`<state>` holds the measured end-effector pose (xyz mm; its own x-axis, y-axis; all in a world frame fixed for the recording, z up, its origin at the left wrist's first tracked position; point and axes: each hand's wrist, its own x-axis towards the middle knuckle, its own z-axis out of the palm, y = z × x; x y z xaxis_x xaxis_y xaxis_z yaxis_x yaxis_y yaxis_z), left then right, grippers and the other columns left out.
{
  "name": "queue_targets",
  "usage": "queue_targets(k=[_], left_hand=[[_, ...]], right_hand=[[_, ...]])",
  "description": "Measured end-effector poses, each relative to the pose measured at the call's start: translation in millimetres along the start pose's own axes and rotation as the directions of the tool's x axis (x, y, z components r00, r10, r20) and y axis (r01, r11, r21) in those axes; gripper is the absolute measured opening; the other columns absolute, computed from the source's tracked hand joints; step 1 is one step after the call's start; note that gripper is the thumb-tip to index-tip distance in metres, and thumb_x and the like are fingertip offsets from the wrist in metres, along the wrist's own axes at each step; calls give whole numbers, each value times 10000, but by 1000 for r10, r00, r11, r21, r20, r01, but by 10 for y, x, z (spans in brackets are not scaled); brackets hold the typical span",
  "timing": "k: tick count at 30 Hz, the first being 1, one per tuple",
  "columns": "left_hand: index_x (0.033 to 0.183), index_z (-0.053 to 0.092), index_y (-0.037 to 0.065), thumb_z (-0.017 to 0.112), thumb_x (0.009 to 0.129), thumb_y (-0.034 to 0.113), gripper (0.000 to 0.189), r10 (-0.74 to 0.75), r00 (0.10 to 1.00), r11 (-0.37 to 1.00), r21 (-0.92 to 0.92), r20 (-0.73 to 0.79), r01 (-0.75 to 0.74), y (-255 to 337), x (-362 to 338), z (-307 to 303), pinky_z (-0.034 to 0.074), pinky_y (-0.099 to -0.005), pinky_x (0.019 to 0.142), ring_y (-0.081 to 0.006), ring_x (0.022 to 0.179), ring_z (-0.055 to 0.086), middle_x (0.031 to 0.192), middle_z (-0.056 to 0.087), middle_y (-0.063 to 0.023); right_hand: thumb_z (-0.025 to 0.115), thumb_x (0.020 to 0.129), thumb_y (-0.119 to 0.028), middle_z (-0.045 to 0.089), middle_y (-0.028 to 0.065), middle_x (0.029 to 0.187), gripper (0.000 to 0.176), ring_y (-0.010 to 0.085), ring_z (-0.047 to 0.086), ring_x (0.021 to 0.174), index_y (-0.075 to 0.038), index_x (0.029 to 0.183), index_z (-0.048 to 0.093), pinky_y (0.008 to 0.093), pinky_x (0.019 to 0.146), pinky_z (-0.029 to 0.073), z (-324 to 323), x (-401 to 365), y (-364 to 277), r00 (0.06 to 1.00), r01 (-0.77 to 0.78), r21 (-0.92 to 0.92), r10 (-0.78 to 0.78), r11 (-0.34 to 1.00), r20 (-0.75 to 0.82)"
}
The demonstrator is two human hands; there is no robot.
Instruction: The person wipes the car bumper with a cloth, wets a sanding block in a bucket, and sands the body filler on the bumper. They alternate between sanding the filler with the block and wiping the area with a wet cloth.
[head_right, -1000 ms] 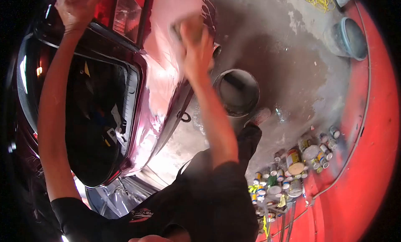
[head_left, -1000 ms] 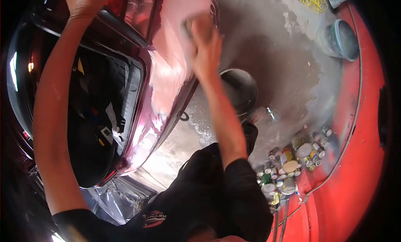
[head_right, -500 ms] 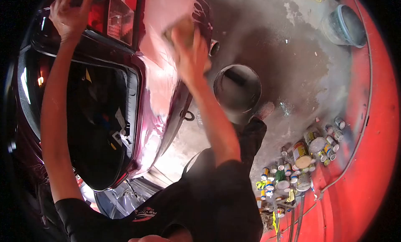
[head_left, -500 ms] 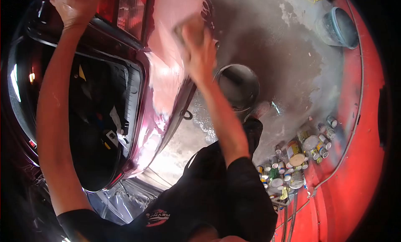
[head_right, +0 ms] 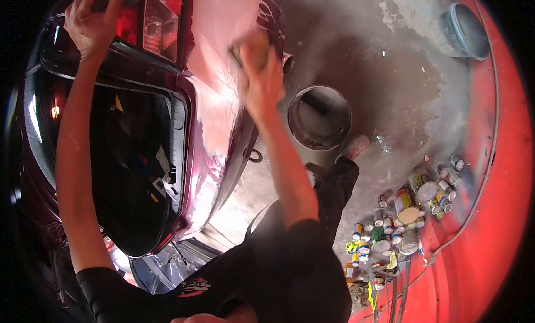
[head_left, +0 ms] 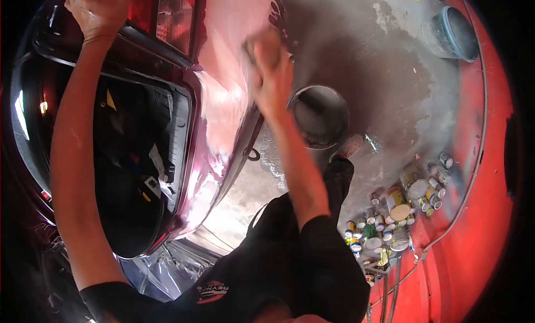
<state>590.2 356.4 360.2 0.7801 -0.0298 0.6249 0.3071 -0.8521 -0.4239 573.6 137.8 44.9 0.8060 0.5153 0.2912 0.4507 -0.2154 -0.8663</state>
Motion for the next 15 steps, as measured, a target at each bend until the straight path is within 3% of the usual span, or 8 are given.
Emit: queue_targets(k=[2,4,6,8,9,12,15], left_hand=[[763,582,98,753,789,155,182,-2,1000,999,-45,12,3,-9,2,-1,402,-458,794,-309,846,542,822,551,-81],[781,621,102,759,777,173,156,-72,996,997,2,57,72,12,-3,-19,415,-465,820,-309,886,560,865,586,-80],[799,676,139,796,782,232,153,-47,997,998,34,60,45,-146,-7,27,447,-457,836,-289,919,600,898,641,-39],[816,747,208,863,803,331,169,58,998,995,73,36,-61,-524,-114,183,496,-436,841,-249,944,662,921,716,41],[828,756,201,867,806,334,175,56,997,997,41,53,-58,-525,-104,165,511,-423,839,-252,925,676,927,734,35],[828,756,191,860,816,329,173,61,993,998,5,101,-61,-528,-79,121,512,-410,834,-246,902,677,908,731,33],[829,756,180,859,819,323,177,118,991,993,-5,65,-118,-543,-77,131,512,-410,829,-249,882,676,900,727,24]], right_hand=[[715,860,-40,472,312,1483,756,514,523,1265,-299,1546,534,552,1062,462,65,589,158,999,45,70,-44,997,-12],[725,856,-64,444,331,1508,760,504,538,1223,-325,1541,528,563,1009,469,46,435,117,1000,27,18,-27,999,9],[728,857,-67,424,332,1532,738,492,546,1211,-336,1521,553,556,1007,471,-29,-13,-72,999,18,-47,-17,999,28],[791,814,-80,408,325,1558,719,486,535,1251,-325,1468,625,561,1081,439,41,-828,-69,999,38,25,-39,999,35],[822,786,-99,413,318,1561,744,483,534,1257,-328,1467,627,570,1087,429,42,-1061,-51,998,63,108,-62,992,-16],[824,782,-107,408,312,1570,734,481,530,1261,-327,1457,638,567,1089,428,5,-612,-33,998,63,41,-64,997,19],[780,849,-162,455,280,1499,739,491,534,1218,-380,1511,534,582,1000,473,56,653,32,998,18,21,-19,1000,58]])
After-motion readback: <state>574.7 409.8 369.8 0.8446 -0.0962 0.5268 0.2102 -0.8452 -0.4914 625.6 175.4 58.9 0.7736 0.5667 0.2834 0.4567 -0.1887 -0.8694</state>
